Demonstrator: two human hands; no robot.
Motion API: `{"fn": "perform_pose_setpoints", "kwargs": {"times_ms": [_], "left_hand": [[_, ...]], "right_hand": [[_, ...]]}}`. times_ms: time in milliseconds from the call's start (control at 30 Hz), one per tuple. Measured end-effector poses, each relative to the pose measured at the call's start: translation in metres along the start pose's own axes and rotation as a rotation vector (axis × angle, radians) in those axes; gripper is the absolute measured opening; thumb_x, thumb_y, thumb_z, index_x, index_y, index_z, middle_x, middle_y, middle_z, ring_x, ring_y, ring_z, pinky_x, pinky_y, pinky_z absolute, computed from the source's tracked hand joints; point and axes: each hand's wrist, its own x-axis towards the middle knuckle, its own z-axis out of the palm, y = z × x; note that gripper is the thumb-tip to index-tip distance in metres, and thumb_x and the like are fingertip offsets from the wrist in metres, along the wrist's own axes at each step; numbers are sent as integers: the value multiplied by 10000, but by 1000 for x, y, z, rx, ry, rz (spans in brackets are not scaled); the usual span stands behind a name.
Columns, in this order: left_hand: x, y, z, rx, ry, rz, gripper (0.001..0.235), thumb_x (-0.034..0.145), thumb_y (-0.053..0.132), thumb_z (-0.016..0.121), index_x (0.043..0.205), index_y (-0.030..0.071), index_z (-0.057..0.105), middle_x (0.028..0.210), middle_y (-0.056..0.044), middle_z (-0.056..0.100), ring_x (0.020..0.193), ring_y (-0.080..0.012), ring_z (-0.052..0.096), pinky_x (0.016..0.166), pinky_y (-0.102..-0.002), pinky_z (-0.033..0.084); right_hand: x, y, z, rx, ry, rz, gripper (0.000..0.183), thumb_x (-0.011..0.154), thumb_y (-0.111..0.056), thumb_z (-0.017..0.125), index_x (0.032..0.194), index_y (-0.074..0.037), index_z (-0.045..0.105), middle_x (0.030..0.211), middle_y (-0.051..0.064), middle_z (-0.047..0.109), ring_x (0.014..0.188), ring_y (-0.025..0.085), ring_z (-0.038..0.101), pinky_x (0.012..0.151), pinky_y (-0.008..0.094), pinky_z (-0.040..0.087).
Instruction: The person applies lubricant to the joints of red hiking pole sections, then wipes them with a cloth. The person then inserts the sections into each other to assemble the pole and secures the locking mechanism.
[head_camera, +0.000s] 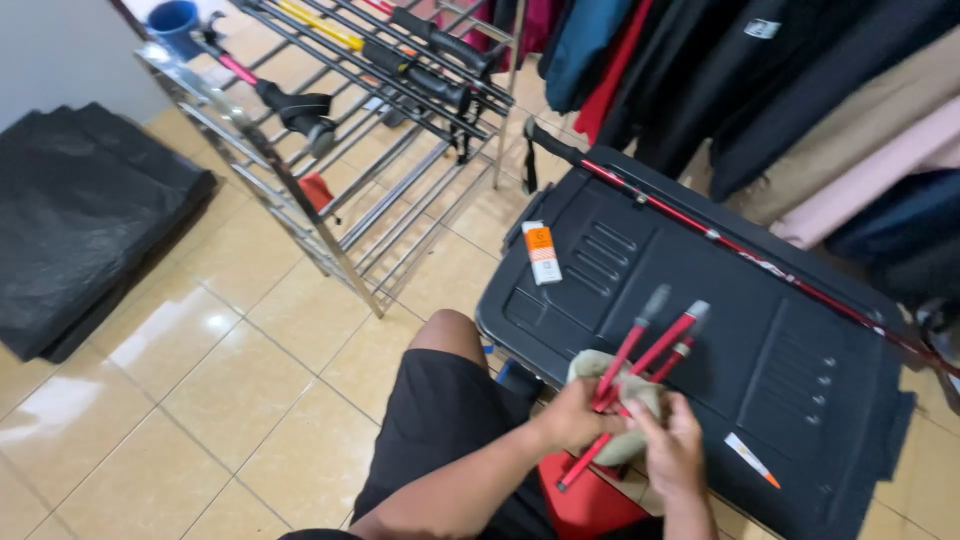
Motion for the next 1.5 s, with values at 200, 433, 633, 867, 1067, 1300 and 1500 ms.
{"fn": "perform_pose_setpoints", "kwargs": {"times_ms": [200, 433, 633, 867, 1067, 1300, 1500], "left_hand": [[2, 17, -3, -14, 17, -58, 336, 776, 155, 860, 1025, 121, 637, 905, 38, 649, 842, -83, 593, 779, -248, 508], [-6, 38, -5, 49, -44, -225, 154, 920, 167, 768, 911, 109, 626, 758, -64, 721, 575, -127, 607, 556, -271, 498], [-6, 36, -8, -15, -144, -242, 100, 934, 95, 732, 901, 65, 642, 754, -118, 731, 602, -167, 670, 561, -284, 549], [0, 15, 0, -67, -38, -215, 156, 904, 72, 742, 1042, 71, 670, 750, -72, 684, 657, -150, 649, 628, -296, 569], [11, 23, -8, -23, 85, -122, 118, 937, 181, 756, 995, 98, 695, 846, 2, 702, 786, -108, 651, 757, -269, 543], [25, 14, -13, 39, 201, -149, 189, 884, 206, 813, 932, 140, 643, 774, 32, 603, 741, -108, 560, 746, -279, 483], [36, 27, -21, 96, 373, -314, 258, 864, 244, 800, 1058, 129, 676, 981, -15, 744, 920, -179, 683, 856, -321, 522]], "right_hand": [[10, 8, 3, 54, 103, -85, 236, 859, -70, 785, 970, -65, 576, 925, 110, 705, 819, 148, 644, 740, 278, 510], [-8, -32, 6, 10, -37, 154, 243, 816, -65, 754, 1022, -80, 628, 929, 116, 706, 736, 226, 655, 606, 367, 547], [13, -7, 5, 16, 220, -67, 215, 815, -112, 782, 970, -110, 634, 902, 43, 699, 764, 138, 611, 686, 304, 492], [18, -4, 3, 85, 205, -73, 287, 878, -113, 759, 1097, -69, 579, 1055, 127, 713, 902, 189, 664, 782, 325, 549], [-8, -23, 21, -1, -137, 68, 189, 915, -77, 718, 1029, -61, 568, 872, 134, 719, 746, 200, 682, 682, 352, 578], [5, -10, 6, -457, -5, -38, 303, 932, -276, 690, 1158, -79, 653, 1013, 79, 724, 919, 198, 674, 804, 341, 533], [33, 13, -8, -566, 209, -121, 428, 896, -216, 725, 1273, -42, 621, 1187, 160, 665, 1050, 250, 686, 871, 347, 569]]}}
